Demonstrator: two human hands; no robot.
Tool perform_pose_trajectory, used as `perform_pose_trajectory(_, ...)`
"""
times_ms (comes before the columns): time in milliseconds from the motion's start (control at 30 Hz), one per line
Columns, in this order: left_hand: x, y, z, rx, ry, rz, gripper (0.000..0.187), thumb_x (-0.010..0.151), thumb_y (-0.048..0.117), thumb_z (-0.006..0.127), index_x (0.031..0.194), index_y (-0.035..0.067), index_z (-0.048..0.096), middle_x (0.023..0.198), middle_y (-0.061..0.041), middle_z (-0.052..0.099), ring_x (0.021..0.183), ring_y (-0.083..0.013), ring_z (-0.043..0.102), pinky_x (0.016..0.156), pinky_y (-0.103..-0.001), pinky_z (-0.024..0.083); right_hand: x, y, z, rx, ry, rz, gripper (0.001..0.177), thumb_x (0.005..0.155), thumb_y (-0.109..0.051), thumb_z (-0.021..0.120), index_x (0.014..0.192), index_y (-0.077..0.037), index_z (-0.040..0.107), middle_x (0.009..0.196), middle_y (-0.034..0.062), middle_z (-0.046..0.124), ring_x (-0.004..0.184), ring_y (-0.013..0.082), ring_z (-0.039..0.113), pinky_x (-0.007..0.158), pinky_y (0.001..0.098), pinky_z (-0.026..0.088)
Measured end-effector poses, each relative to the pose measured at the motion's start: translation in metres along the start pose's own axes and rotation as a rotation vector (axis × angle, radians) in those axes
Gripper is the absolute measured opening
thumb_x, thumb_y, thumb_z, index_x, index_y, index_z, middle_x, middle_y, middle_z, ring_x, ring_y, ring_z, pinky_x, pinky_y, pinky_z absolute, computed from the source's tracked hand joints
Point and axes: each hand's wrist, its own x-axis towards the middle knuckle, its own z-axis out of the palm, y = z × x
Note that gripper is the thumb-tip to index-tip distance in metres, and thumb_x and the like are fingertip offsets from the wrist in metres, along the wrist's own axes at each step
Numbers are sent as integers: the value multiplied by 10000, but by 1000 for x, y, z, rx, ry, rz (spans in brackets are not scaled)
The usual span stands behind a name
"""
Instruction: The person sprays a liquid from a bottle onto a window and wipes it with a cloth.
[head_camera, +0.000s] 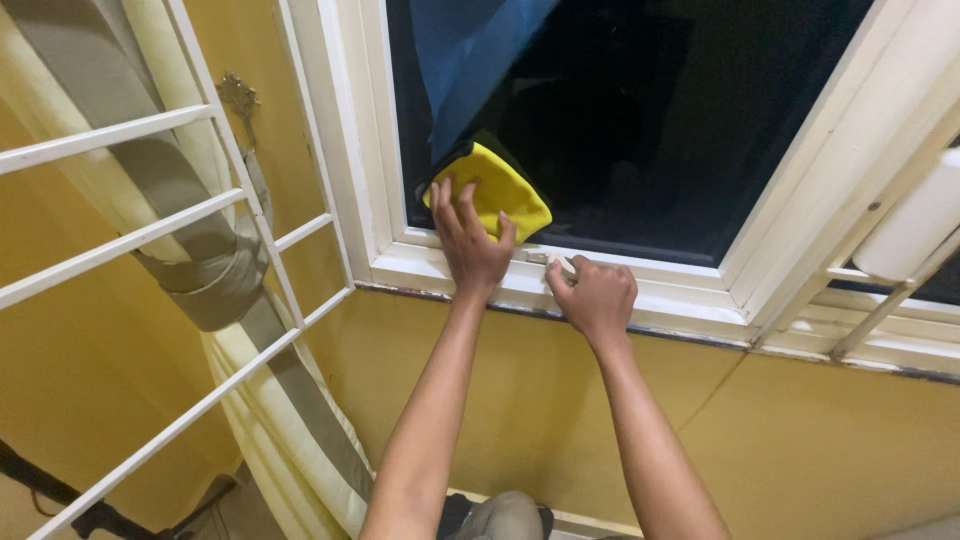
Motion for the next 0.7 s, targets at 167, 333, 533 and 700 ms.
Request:
perform_pose_trajectory(167, -4, -10, 13, 15, 31, -180, 729, 917, 332, 668, 1494, 67, 311, 1545, -286, 263, 1500, -491, 246, 1194, -604, 322, -2, 3, 1, 41, 33, -12, 388, 904, -404, 629, 695, -103, 757, 513, 54, 634, 482, 259, 600, 649, 400, 495)
perform_pose_trajectory(333, -7, -12, 19, 143, 45, -32, 735, 933, 308, 651, 1516, 73, 270, 1571, -284, 246, 1531, -506, 193, 1239, -626, 298, -4, 6, 6, 26, 26, -1, 380, 906, -400, 633, 699, -109, 761, 492, 46, 621, 465, 252, 593, 647, 400, 499)
perform_pose_trajectory(533, -6, -3, 13, 128, 38, 47, 723, 927, 273, 634, 1516, 78, 263, 1583, -275, 252, 1547, -507, 183, 1267, -617, 285, -3, 7, 8, 43, 142, -52, 345, 900, -391, 635, 718, -127, 763, 478, 23, 598, 454, 235, 574, 642, 386, 497)
perform_pose_trajectory(700, -5, -5, 13, 89, 37, -1, 783, 902, 295, 658, 1523, 52, 247, 1587, -266, 259, 1539, -492, 205, 1262, -611, 272, -4, 9, 9, 7, 113, -53, 372, 884, -390, 645, 626, -133, 719, 470, 18, 597, 433, 233, 550, 596, 382, 468)
